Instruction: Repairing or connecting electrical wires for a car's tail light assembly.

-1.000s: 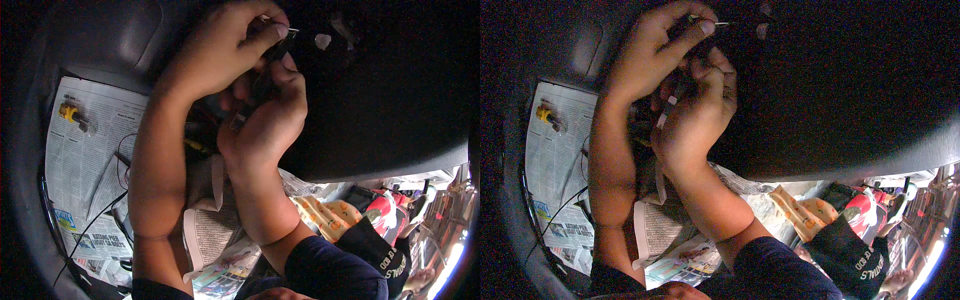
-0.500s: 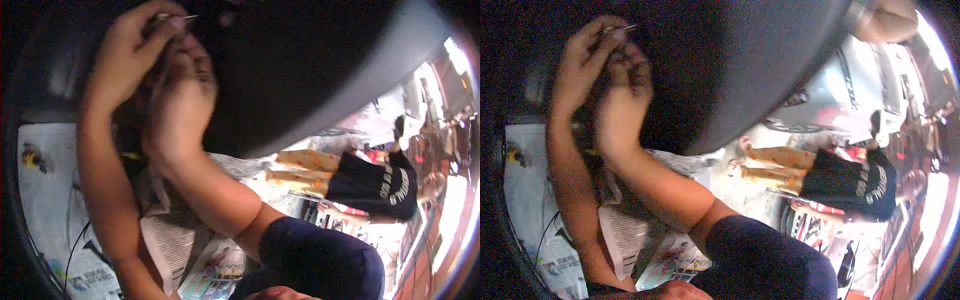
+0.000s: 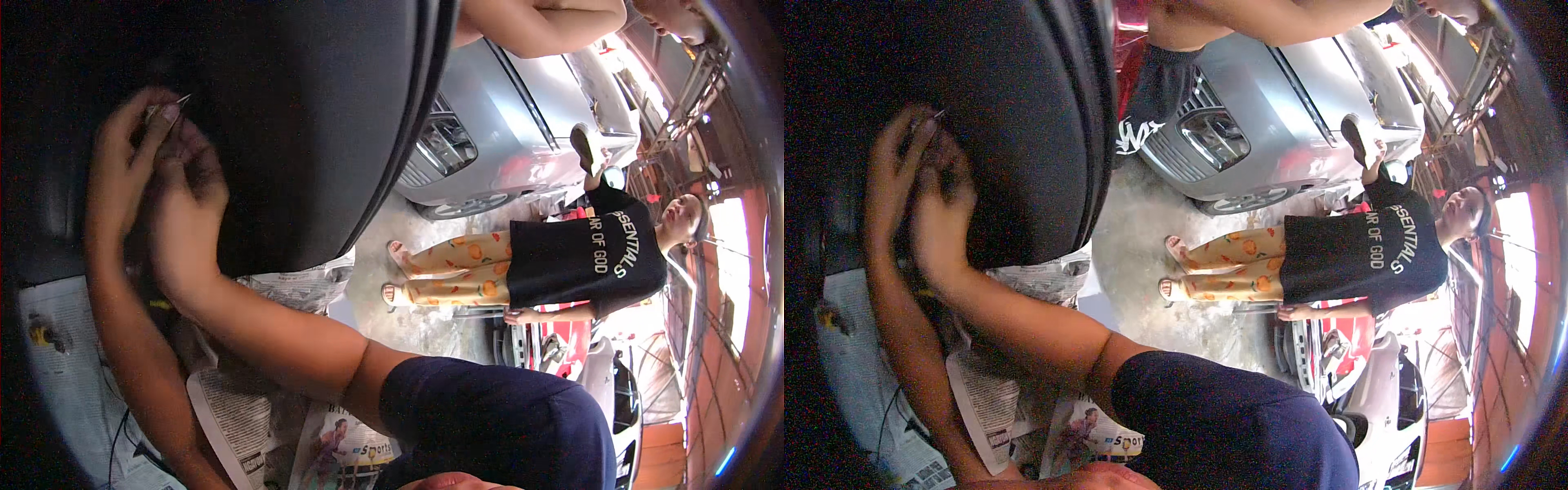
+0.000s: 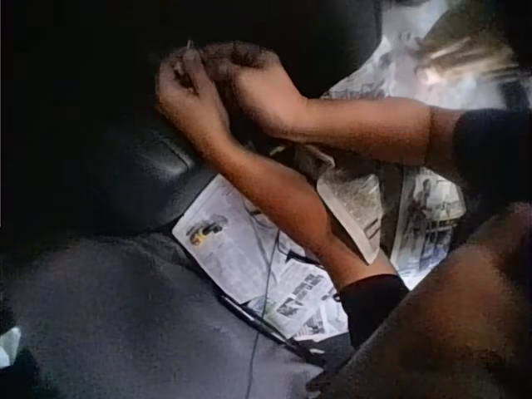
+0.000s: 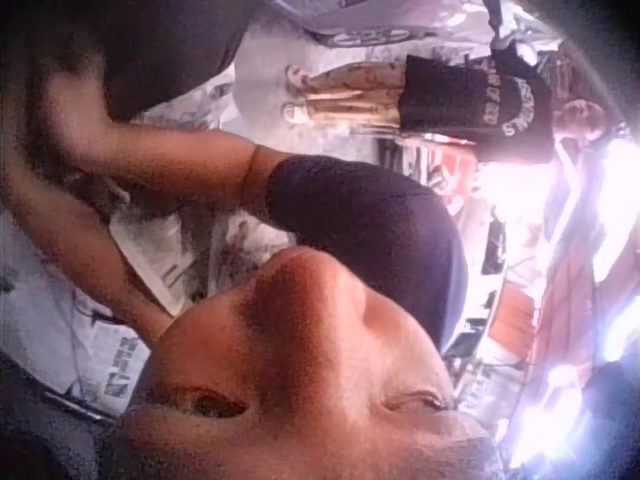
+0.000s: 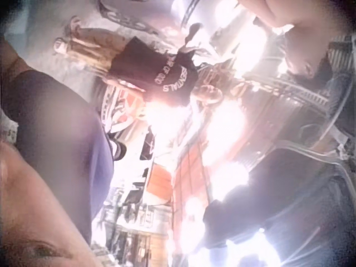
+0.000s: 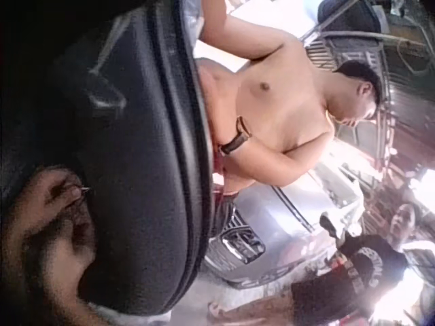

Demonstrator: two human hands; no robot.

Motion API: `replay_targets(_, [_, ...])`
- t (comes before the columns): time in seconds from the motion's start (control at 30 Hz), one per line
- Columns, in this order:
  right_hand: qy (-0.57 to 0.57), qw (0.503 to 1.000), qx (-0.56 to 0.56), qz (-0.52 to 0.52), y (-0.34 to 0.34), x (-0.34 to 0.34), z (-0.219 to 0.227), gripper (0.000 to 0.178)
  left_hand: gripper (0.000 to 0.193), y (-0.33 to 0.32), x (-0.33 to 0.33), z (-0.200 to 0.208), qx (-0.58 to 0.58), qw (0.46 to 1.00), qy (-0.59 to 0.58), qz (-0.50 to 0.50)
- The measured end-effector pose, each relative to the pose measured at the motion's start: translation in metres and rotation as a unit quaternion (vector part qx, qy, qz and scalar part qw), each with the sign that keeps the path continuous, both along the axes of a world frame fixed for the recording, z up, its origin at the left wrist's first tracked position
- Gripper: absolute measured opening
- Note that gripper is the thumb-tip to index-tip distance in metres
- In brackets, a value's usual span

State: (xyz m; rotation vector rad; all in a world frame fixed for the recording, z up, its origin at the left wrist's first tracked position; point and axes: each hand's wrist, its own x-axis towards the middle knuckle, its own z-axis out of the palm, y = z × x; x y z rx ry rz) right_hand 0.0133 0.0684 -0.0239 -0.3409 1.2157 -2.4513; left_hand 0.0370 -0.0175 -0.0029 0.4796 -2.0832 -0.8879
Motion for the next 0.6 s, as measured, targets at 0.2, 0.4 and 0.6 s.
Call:
replay_targets(0.2, [0.094, 0.992, 0.086, 0.003, 0.005, 0.004, 0.001, 0.043, 0.033, -0.007, 0.004, -0.001, -0.028, 0.998, -0.042, 0.025])
replay_targets(0.4, [0.074, 0.988, 0.133, 0.018, 0.01, -0.002, -0.003, 0.042, 0.034, -0.002, -0.002, -0.008, -0.009, 0.995, -0.075, 0.059])
replay_targets(0.6, [0.097, 0.987, 0.121, 0.043, 0.001, -0.013, -0.005, 0.039, 0.04, -0.024, -0.009, -0.018, 0.005, 0.996, -0.078, 0.053])
